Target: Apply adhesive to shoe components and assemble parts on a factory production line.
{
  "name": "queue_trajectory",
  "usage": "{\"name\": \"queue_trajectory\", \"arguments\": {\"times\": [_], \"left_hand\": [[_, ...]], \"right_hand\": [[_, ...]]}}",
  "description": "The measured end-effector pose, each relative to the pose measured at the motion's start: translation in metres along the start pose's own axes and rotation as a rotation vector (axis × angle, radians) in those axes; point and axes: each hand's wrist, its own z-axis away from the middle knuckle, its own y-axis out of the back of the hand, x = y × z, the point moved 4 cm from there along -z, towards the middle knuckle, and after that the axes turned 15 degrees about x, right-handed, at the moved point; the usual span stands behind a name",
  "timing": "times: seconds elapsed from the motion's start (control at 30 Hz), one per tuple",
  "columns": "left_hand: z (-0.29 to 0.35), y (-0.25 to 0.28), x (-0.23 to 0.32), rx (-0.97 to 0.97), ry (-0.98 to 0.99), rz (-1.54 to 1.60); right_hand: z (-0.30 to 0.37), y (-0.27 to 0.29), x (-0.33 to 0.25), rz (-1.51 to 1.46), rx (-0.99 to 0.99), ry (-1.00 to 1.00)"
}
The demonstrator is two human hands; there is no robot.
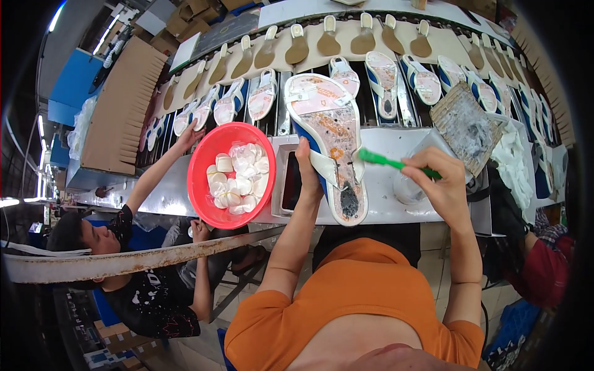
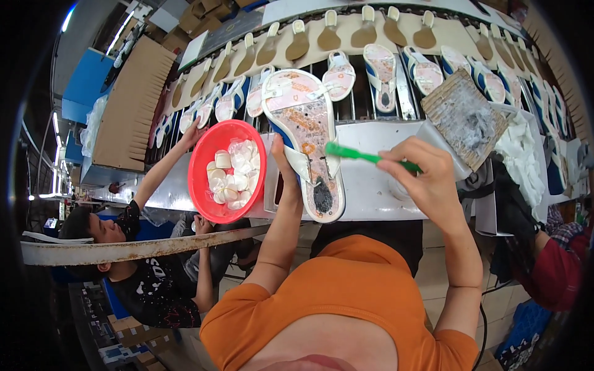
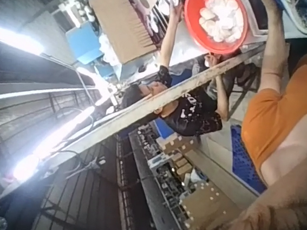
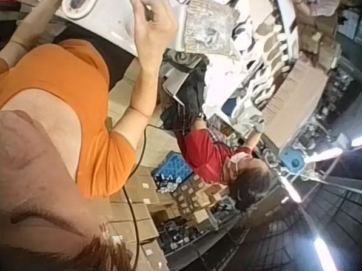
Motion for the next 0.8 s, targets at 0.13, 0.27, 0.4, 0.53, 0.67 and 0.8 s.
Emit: {"name": "queue_trajectory", "arguments": {"times": [0.13,0.27,0.4,0.53,0.67,0.8], "left_hand": [[0.004,0.002,0.002,-0.009,0.032,-0.062],[-0.001,0.014,-0.013,-0.099,0.013,-0.121],[0.002,0.014,-0.022,-0.175,0.007,-0.185],[-0.002,0.017,-0.019,-0.28,-0.082,-0.275],[-0.001,0.016,-0.017,-0.236,-0.039,-0.219],[0.004,0.019,-0.023,-0.267,0.015,-0.226]], "right_hand": [[0.0,-0.012,-0.017,-0.027,-0.339,0.022],[-0.036,-0.012,-0.008,0.04,-0.121,0.118],[-0.073,-0.008,0.001,0.134,-0.003,0.116],[-0.073,-0.007,0.003,0.025,0.009,0.12],[-0.046,-0.007,-0.012,0.022,-0.241,0.169],[-0.061,-0.002,0.002,-0.01,-0.084,0.07]]}}
